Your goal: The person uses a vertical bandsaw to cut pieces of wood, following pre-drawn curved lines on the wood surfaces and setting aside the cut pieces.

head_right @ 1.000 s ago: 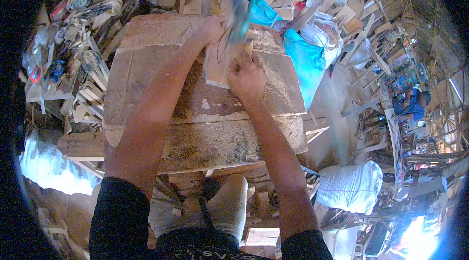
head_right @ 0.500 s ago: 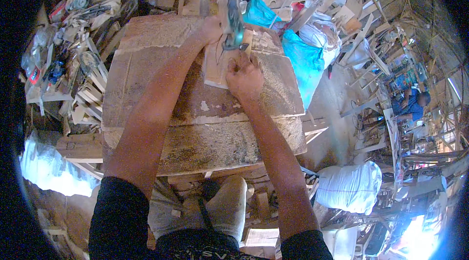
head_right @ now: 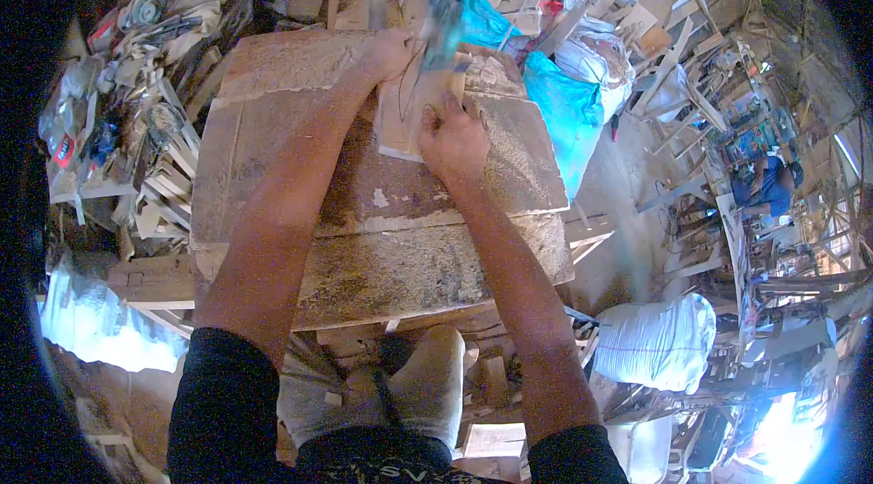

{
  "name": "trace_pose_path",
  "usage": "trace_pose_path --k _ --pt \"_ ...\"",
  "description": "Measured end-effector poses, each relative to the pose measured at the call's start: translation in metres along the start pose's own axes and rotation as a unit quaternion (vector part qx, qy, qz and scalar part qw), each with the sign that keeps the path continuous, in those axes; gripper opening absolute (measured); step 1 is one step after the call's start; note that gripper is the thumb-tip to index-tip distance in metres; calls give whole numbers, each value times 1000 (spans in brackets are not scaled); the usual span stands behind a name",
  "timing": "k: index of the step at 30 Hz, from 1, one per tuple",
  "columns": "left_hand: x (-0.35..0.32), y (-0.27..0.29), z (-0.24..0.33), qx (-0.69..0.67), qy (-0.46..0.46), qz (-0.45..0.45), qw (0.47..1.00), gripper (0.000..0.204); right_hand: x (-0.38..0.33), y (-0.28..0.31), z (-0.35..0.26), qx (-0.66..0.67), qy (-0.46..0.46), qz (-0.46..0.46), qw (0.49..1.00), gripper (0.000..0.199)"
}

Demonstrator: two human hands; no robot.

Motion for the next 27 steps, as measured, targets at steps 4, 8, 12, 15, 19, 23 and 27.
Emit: trace_pose_path --k 4,8,12,15,19,23,27 --pt "17 -15 -16 38 6 -17 999 32 3 6 -5 -1 15 63 998 41" --pt "28 -47 -24 25 -30 -9 999 33 5 -4 12 36 -19 -73 997 26" --pt "34 -98 6 9 -36 -54 998 34 -2 -16 22 77 -65 -128 987 27" --pt "48 -102 23 27 -32 -65 997 35 5 -5 3 40 -39 -38 998 33" --pt "40 -103 38 42 -21 -84 995 36 -3 1 13 65 -83 -51 993 37" --pt "35 -92 31 53 -6 -91 994 37 1 0 7 88 -84 -35 992 50" --pt "30 -77 26 66 3 -93 993 38 3 -4 0 109 -78 -31 990 54"
Point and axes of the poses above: each hand's wrist, its own x-axis towards the middle knuckle, its own y-axis out of the back of the hand, z = x × y, the point moved 6 cm from there along x, towards the middle knuckle, and after that the axes turned 4 degrees about x, right-handed, at the moved point
